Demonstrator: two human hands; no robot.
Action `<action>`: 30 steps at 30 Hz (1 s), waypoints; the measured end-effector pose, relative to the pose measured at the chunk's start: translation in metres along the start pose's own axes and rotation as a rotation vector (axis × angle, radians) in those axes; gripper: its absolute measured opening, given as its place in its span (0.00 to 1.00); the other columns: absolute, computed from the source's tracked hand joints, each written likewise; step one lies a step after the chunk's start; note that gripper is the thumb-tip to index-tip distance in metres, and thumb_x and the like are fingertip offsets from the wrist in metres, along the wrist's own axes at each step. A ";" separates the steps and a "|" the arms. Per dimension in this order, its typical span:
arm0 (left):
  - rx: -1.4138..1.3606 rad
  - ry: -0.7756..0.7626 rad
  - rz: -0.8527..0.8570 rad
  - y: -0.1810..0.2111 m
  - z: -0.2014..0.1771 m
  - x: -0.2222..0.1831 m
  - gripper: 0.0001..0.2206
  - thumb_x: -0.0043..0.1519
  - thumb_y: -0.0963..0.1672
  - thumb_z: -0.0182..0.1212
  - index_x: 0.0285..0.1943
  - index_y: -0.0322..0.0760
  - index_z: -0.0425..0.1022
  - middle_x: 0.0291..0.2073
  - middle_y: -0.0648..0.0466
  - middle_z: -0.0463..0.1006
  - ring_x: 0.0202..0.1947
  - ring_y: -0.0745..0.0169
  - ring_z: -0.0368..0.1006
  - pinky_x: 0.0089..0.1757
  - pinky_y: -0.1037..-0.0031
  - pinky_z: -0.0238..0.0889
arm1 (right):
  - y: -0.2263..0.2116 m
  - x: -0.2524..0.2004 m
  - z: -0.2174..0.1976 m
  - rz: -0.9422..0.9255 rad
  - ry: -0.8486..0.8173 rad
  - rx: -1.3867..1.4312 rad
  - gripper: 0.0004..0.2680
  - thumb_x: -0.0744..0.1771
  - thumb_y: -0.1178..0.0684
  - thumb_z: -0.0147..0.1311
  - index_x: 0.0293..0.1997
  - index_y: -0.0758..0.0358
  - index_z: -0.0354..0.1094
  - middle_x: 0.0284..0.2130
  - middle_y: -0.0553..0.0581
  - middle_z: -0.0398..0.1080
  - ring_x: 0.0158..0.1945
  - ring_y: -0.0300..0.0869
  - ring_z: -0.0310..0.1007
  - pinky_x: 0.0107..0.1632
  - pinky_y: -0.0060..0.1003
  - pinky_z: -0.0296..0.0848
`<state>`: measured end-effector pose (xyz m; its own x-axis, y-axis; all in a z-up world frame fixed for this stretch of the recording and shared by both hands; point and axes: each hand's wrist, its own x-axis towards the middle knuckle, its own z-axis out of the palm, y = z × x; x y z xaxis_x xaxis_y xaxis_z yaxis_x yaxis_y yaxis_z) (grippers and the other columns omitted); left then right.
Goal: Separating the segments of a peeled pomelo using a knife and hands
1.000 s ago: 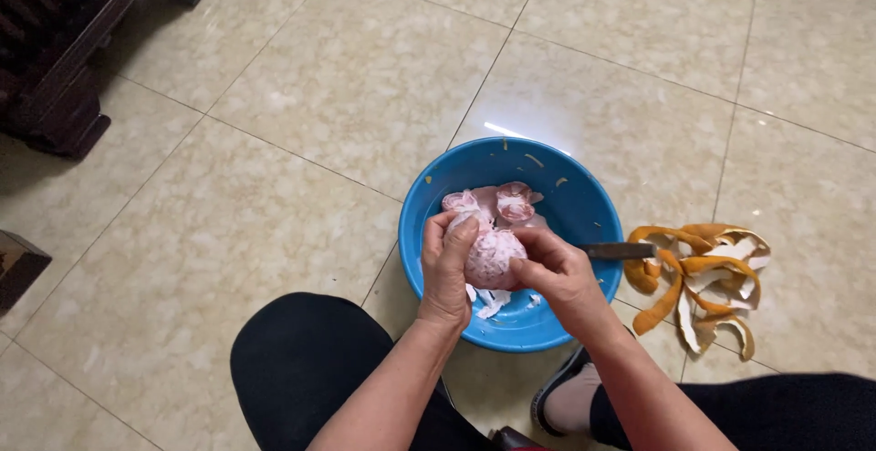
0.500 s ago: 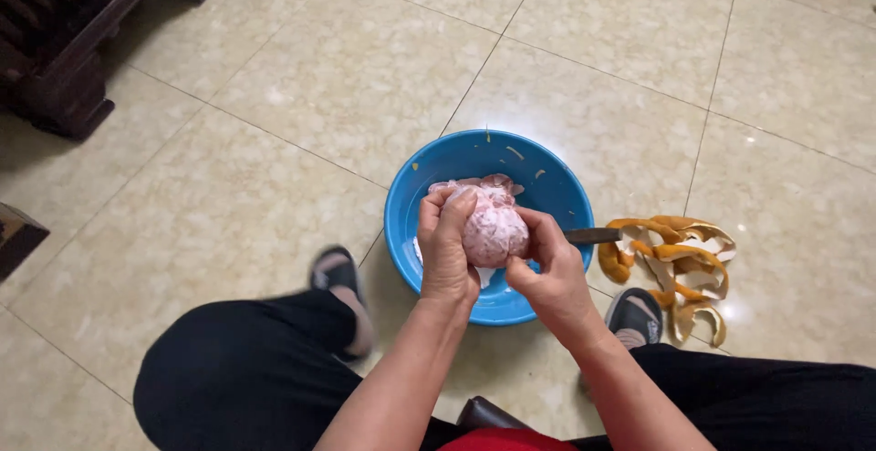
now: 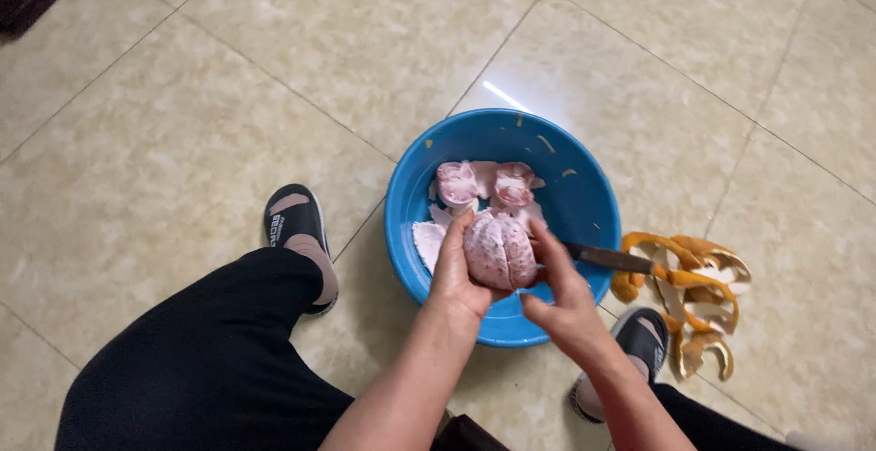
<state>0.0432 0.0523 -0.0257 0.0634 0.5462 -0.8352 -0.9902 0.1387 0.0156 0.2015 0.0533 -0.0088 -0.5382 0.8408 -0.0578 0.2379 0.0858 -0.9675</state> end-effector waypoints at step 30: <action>0.036 0.019 0.431 -0.028 0.008 -0.032 0.07 0.55 0.47 0.66 0.35 0.41 0.76 0.30 0.49 0.79 0.34 0.58 0.77 0.39 0.67 0.71 | 0.017 0.027 0.012 -0.037 0.413 -0.053 0.14 0.72 0.44 0.46 0.55 0.58 0.77 0.40 0.63 0.77 0.42 0.50 0.77 0.49 0.45 0.76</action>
<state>0.0704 0.0378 0.0049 -0.3576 0.5454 -0.7581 -0.9207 -0.0700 0.3840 0.1812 0.0707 -0.0300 -0.1803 0.9794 0.0908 0.2713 0.1382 -0.9525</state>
